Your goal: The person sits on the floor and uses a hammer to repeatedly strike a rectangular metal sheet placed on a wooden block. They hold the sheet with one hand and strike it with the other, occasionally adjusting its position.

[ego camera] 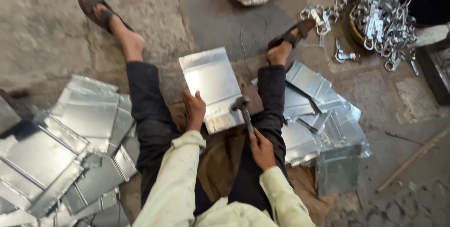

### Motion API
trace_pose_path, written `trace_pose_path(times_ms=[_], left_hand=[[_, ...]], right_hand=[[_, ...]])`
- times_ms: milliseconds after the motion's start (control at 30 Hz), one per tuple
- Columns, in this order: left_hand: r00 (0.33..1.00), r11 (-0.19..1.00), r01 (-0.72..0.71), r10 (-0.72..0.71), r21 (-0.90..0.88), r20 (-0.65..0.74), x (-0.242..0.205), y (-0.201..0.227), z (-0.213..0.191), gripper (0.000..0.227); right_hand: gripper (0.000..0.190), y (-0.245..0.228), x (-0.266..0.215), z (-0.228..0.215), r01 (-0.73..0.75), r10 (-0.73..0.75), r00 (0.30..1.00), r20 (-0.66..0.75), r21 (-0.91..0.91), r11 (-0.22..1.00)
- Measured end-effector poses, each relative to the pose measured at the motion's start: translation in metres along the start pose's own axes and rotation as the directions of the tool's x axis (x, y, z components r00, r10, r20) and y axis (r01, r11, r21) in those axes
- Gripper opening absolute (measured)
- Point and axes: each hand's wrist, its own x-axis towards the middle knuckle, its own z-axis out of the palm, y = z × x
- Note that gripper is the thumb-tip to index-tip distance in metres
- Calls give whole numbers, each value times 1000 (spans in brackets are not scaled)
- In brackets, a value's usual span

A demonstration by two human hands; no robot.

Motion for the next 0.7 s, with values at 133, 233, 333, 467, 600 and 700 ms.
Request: trace_pose_path(times_ms=[133, 233, 333, 467, 600, 700], left_hand=[[988, 988, 154, -154, -22, 7, -26, 10, -37, 51], [988, 956, -11, 56, 292, -145, -71, 11, -57, 52], [998, 961, 61, -56, 270, -25, -120, 19, -71, 64], [727, 862, 158, -432, 481, 534, -149, 88, -119, 50], [654, 938, 71, -300, 338, 694, -132, 227, -185, 46], [643, 934, -304, 56, 187, 764, -113, 343, -236, 46]], right_hand=[[47, -2, -18, -9, -459, 423, 888, 178, 362, 812], [45, 7, -12, -12, -617, 524, 785, 331, 500, 608], [42, 29, 0, -16, -643, 504, 760, 410, 581, 498], [39, 56, 12, -15, -600, 472, 785, 401, 683, 417], [37, 77, 14, -14, -621, 457, 764, 456, 713, 325], [36, 48, 11, -25, -627, 414, 760, 502, 734, 260]])
